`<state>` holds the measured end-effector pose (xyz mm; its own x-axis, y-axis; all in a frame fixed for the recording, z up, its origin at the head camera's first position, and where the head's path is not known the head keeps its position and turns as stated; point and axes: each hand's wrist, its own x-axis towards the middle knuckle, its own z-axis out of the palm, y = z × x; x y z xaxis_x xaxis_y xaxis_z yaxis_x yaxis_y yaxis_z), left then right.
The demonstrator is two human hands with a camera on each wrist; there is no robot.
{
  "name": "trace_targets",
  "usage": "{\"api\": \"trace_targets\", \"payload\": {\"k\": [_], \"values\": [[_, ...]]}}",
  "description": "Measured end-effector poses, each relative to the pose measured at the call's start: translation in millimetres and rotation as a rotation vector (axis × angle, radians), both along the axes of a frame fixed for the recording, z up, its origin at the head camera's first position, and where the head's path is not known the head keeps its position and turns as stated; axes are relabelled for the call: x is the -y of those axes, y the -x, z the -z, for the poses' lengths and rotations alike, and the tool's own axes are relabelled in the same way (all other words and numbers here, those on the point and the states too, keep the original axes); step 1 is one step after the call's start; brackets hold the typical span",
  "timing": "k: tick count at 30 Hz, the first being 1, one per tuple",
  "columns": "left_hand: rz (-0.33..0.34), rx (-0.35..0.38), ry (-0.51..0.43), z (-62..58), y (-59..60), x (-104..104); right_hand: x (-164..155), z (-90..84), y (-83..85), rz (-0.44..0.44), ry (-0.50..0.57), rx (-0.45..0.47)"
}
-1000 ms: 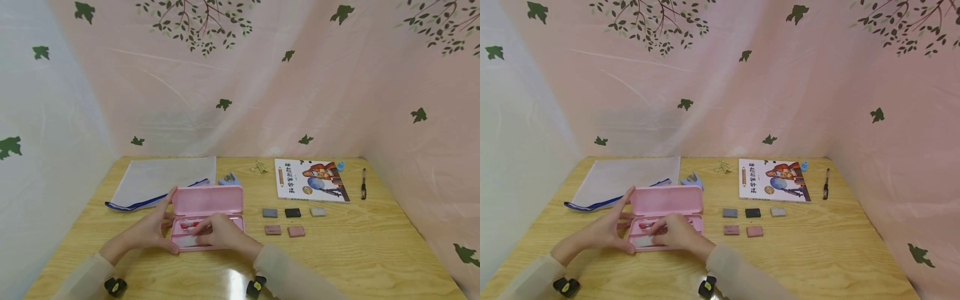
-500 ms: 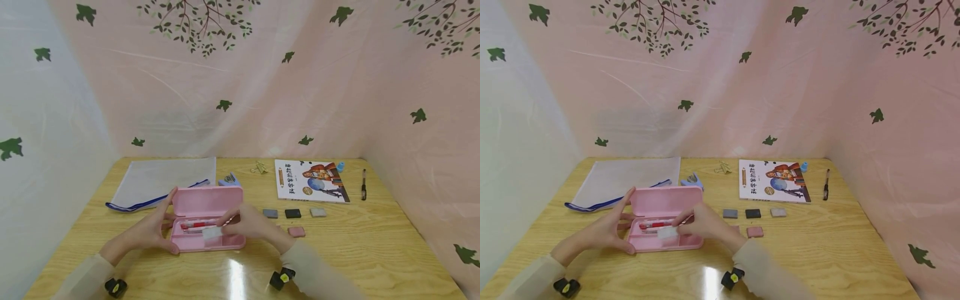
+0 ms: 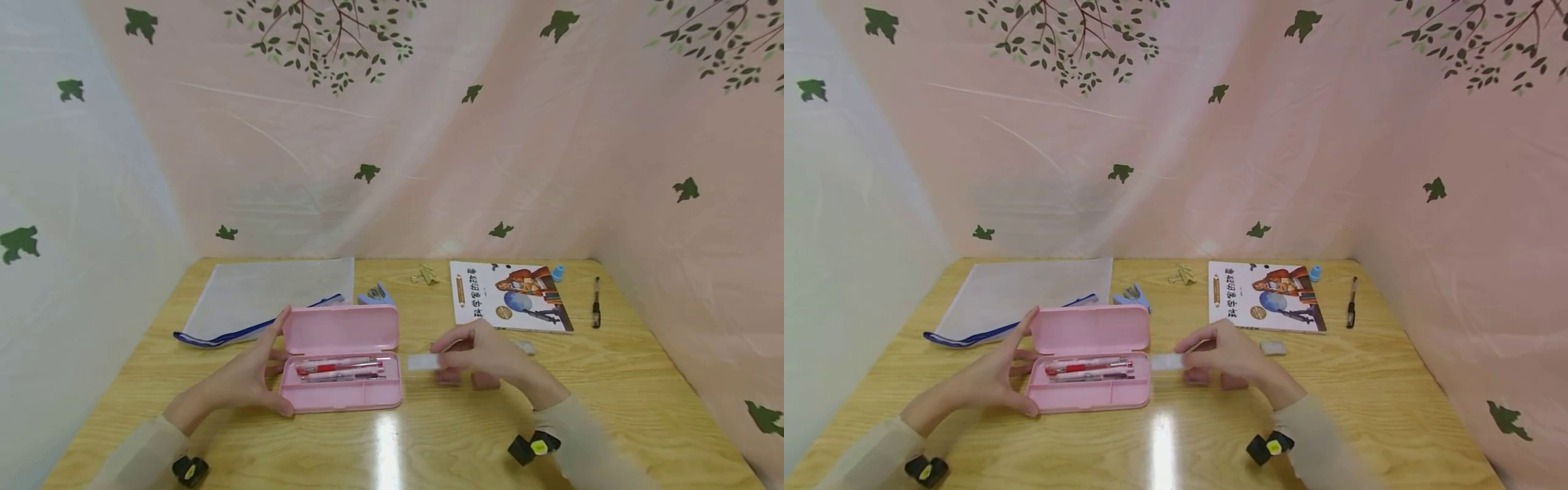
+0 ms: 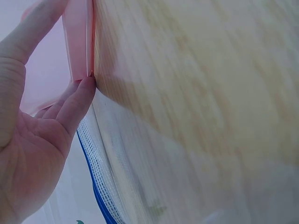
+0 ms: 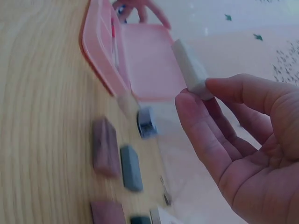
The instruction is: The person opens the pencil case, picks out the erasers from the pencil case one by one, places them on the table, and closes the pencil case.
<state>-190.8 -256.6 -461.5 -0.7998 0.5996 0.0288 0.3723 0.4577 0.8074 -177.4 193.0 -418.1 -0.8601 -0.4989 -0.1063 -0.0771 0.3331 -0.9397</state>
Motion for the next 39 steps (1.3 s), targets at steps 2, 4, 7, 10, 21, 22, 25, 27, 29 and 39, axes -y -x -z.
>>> {"api": "trace_targets", "payload": {"k": [2,4,7,10,21,22,25,27,29,39], "values": [[0.000,-0.004,-0.005,0.6,0.1,0.1,-16.6,-2.5,-0.9,0.015,0.016,0.011],[-0.001,-0.009,-0.005,0.7,0.1,0.0,-32.6,-3.8,-1.8,0.041,0.028,0.033],[-0.007,-0.013,0.004,0.2,-0.1,-0.4,-55.8,-5.4,-4.1,0.083,0.007,0.032],[-0.022,0.000,0.017,-0.8,-0.9,-0.5,-76.6,-5.0,-6.4,0.108,-0.024,0.025],[-0.019,0.003,0.024,-2.5,-2.7,0.7,-132.9,13.2,-9.4,0.104,-0.066,0.040],[-0.018,0.004,0.025,-2.5,-2.8,0.4,-136.9,15.0,-9.7,0.106,-0.082,0.042],[-0.017,0.011,0.022,-2.4,-2.7,-0.8,-148.5,19.5,-11.1,0.123,-0.123,0.066],[-0.011,0.016,0.022,-2.6,-2.8,-1.4,-155.0,22.5,-12.5,0.131,-0.140,0.084],[-0.010,0.018,0.026,-2.7,-3.3,-1.4,-159.7,25.4,-13.5,0.132,-0.143,0.102],[-0.014,0.007,0.026,-2.8,-2.5,-0.8,-167.0,37.4,-12.3,0.160,-0.142,0.148]]}}
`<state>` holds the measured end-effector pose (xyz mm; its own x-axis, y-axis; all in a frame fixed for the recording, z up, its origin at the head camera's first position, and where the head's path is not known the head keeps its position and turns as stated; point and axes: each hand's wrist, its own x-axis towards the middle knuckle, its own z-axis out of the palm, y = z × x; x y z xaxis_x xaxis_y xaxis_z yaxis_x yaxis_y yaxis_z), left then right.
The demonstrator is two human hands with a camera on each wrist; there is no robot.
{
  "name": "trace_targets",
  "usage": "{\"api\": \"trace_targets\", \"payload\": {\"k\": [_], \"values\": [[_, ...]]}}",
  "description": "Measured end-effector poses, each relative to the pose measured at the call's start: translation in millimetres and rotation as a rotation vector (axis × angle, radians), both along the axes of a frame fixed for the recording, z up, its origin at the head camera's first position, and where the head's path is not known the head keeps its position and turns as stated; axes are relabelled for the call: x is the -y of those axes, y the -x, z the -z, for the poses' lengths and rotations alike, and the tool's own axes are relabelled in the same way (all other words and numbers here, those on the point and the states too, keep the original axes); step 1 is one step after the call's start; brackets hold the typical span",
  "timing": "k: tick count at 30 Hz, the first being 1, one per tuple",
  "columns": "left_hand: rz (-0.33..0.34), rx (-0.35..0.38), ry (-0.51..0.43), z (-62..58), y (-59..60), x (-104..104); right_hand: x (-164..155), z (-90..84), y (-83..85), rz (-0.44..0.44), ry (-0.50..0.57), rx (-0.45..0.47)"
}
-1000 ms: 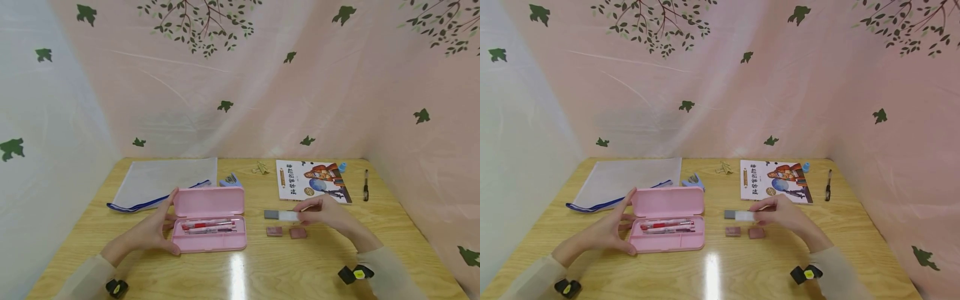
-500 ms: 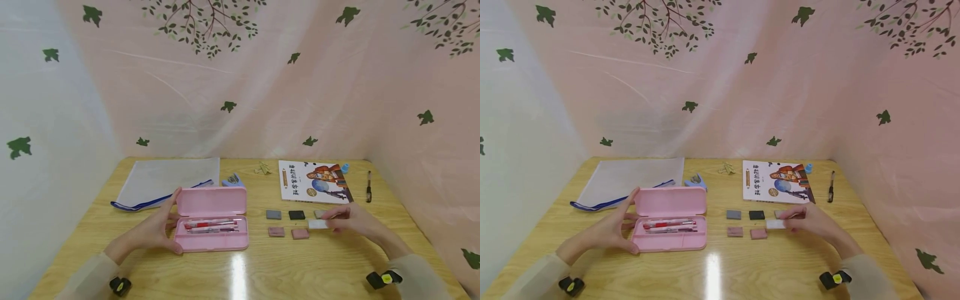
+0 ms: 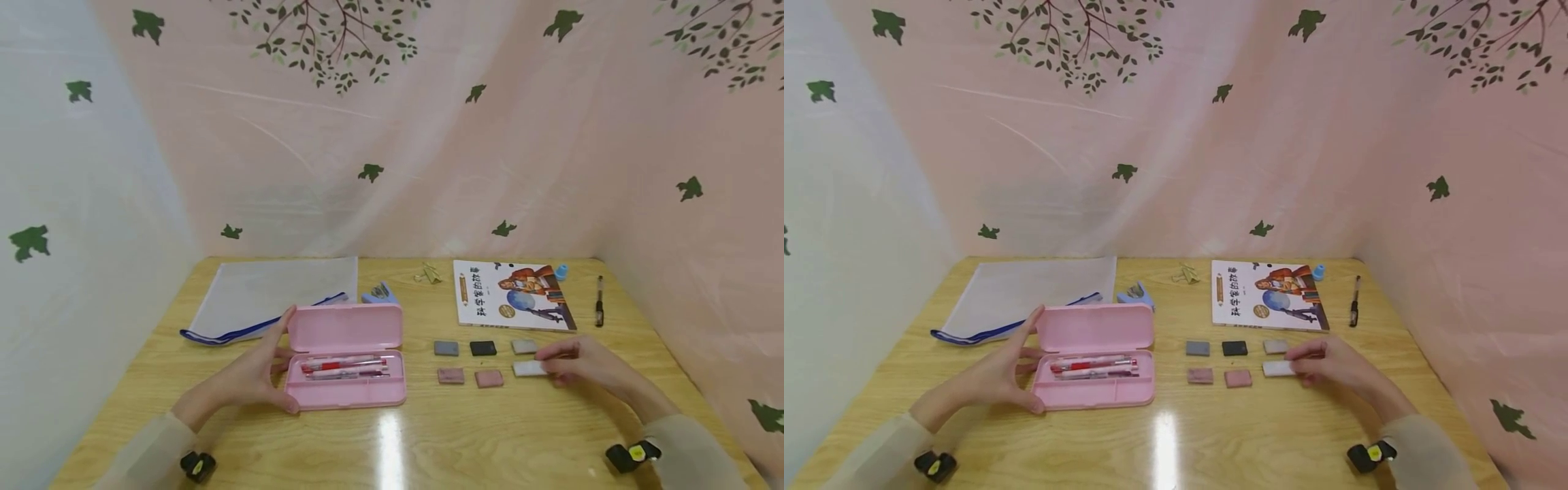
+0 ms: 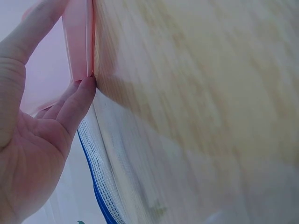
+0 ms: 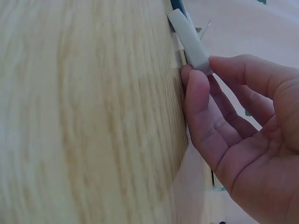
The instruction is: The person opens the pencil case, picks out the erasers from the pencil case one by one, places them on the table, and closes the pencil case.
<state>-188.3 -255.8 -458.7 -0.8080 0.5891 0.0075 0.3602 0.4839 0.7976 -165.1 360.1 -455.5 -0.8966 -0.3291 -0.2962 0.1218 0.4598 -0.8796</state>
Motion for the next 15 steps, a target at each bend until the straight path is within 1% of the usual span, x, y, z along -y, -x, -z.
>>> {"api": "trace_targets", "payload": {"k": [4,7,12,15], "values": [[0.004,0.001,0.002,1.4,0.4,-0.6,0.3,1.2,-0.6,0.009,0.001,0.023],[0.005,-0.001,0.002,1.1,1.8,-1.1,0.8,0.8,-2.1,0.016,-0.008,0.024],[0.001,-0.009,-0.006,0.3,2.3,0.2,2.7,-2.0,-1.6,0.019,-0.038,-0.004],[0.012,-0.013,-0.010,0.5,0.7,1.2,4.1,-5.0,-1.4,0.016,-0.062,-0.046]]}}
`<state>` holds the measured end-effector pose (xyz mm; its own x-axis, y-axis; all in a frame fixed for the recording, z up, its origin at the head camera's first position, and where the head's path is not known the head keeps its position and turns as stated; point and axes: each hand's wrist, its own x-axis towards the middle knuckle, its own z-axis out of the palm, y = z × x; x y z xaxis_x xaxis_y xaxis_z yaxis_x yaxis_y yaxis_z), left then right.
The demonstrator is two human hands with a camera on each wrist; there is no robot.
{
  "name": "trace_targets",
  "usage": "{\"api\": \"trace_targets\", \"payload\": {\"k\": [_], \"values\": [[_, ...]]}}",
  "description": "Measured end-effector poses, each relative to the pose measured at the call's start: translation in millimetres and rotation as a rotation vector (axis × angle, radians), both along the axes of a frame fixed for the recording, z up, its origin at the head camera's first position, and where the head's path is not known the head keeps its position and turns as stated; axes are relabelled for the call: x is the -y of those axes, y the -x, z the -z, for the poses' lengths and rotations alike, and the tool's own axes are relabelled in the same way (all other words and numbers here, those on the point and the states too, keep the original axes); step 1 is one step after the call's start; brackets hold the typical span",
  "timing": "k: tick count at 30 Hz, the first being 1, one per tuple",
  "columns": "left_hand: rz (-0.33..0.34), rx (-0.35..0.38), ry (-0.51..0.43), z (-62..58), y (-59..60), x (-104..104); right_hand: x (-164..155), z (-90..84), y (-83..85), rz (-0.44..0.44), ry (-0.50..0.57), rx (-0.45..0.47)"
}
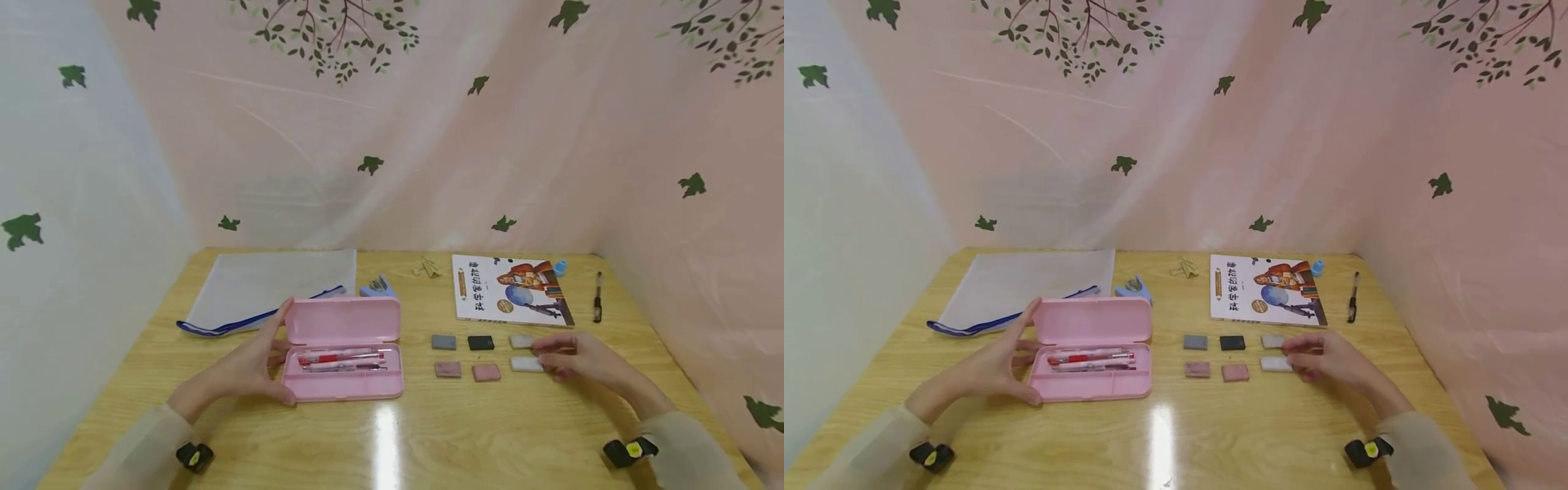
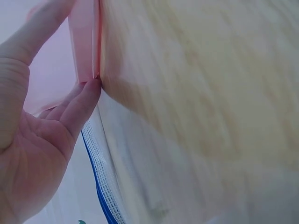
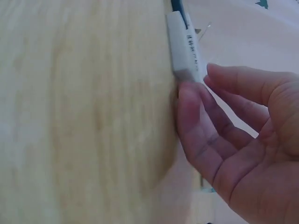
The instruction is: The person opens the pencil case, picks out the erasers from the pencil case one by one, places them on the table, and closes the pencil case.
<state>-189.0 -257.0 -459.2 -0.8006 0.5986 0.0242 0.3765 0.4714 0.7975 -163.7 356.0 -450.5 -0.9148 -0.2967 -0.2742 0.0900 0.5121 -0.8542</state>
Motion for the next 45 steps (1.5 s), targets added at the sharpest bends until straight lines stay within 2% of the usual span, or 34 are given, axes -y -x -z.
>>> {"api": "trace_targets", "payload": {"k": [5,9,11,15,19,21,24,26,28,32,35,39,45], "values": [[-0.002,-0.013,0.005,-1.6,-2.4,0.9,7.3,-13.0,0.8,0.016,-0.015,-0.058],[-0.009,-0.019,-0.010,-0.1,-5.7,1.8,23.9,-27.8,2.0,-0.015,-0.003,-0.104],[-0.001,-0.002,-0.049,-0.2,-6.8,2.4,35.7,-35.3,4.0,-0.059,0.016,-0.123],[0.019,0.089,-0.143,-5.1,-4.1,5.6,64.3,-48.9,11.8,-0.136,0.085,-0.120],[-0.017,0.221,-0.132,-18.8,2.8,10.0,99.5,-52.8,24.0,-0.154,0.164,-0.019],[-0.081,0.309,-0.104,-27.1,6.5,11.2,118.1,-51.4,31.4,-0.157,0.182,0.055],[-0.201,0.449,-0.080,-36.3,11.0,12.1,144.3,-44.5,41.8,-0.174,0.254,0.225],[-0.264,0.515,-0.064,-38.6,13.6,11.4,158.7,-38.6,47.0,-0.188,0.289,0.325],[-0.293,0.572,-0.057,-38.6,15.6,10.4,170.2,-32.0,50.8,-0.185,0.330,0.406],[-0.318,0.675,-0.059,-36.7,17.1,8.2,186.9,-21.7,55.7,-0.181,0.339,0.460],[-0.326,0.712,-0.057,-36.7,17.5,6.6,196.3,-17.9,58.1,-0.179,0.352,0.486],[-0.339,0.721,-0.052,-39.1,18.3,4.9,205.1,-16.3,60.7,-0.187,0.379,0.501],[-0.314,0.734,-0.085,-40.8,17.5,3.2,209.0,-15.9,60.8,-0.194,0.410,0.512]]}}
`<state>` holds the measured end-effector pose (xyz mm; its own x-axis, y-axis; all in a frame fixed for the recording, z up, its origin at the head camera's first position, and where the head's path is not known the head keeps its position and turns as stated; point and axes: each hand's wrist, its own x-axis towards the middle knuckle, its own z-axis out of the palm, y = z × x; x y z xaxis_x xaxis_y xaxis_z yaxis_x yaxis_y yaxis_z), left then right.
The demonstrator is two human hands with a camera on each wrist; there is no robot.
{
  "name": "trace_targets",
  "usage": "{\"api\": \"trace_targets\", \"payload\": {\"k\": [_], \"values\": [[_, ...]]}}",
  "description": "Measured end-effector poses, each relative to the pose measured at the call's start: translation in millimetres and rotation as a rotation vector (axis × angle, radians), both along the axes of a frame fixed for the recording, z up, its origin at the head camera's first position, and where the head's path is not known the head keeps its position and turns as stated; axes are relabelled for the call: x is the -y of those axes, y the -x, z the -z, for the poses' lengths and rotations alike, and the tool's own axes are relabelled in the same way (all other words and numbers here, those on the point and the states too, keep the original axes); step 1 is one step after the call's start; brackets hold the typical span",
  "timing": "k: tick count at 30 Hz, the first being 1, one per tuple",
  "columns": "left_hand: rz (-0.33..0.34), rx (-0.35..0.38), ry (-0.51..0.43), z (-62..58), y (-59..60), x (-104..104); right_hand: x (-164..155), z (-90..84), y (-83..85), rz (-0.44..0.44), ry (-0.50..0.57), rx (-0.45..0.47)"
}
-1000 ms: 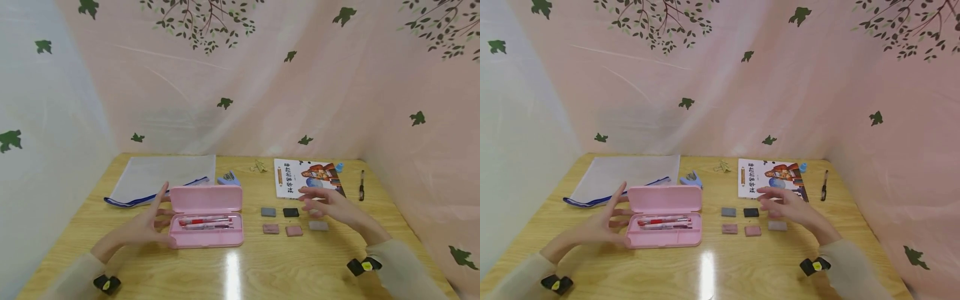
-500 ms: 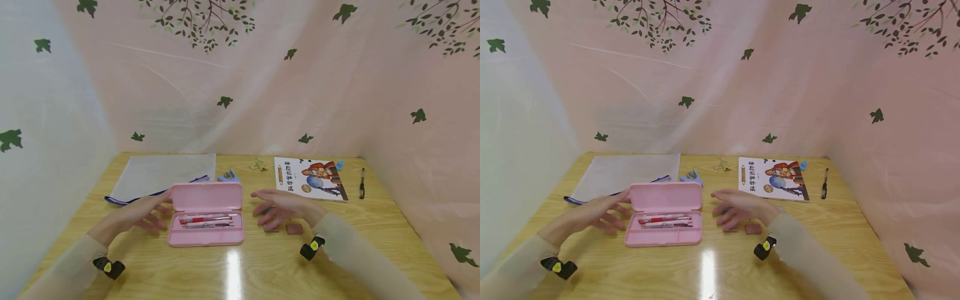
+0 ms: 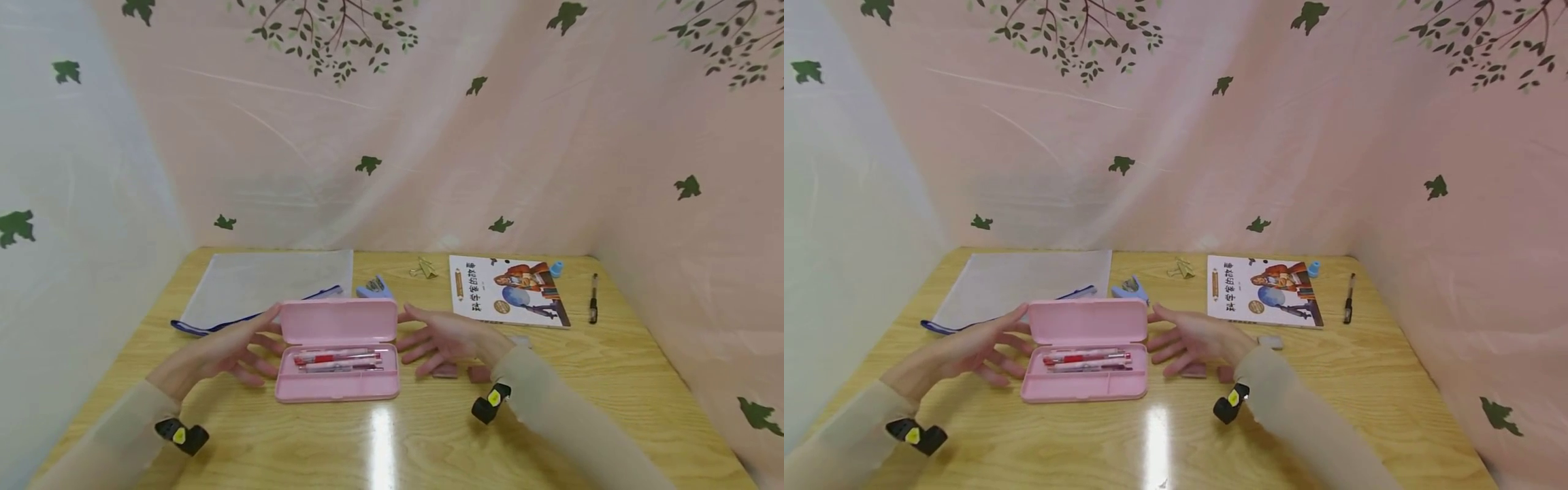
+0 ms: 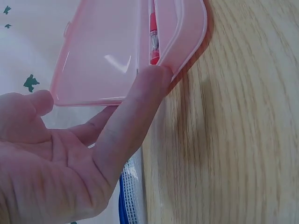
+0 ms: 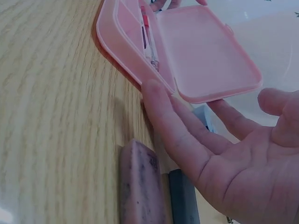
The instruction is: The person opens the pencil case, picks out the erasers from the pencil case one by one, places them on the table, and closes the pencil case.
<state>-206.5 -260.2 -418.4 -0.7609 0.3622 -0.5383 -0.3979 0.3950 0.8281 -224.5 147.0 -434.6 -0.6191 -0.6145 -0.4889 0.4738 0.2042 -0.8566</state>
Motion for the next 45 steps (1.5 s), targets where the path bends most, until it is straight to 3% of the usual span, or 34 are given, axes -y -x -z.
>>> {"api": "trace_targets", "payload": {"k": [9,18,22,30,45], "values": [[0.003,0.013,-0.086,2.1,-5.3,2.3,-1.7,6.6,-13.2,0.026,0.013,-0.060],[0.056,0.023,-0.183,12.0,-19.3,11.2,-6.0,10.2,-30.7,0.038,0.130,0.005],[0.083,0.014,-0.203,16.6,-25.6,13.0,-4.0,13.6,-40.8,-0.014,0.083,0.000],[0.063,-0.019,-0.189,24.4,-28.9,10.4,7.1,15.6,-54.9,-0.070,-0.067,-0.132],[-0.002,-0.070,-0.171,34.4,-29.3,5.9,19.7,24.1,-58.8,-0.002,-0.076,-0.168]]}}
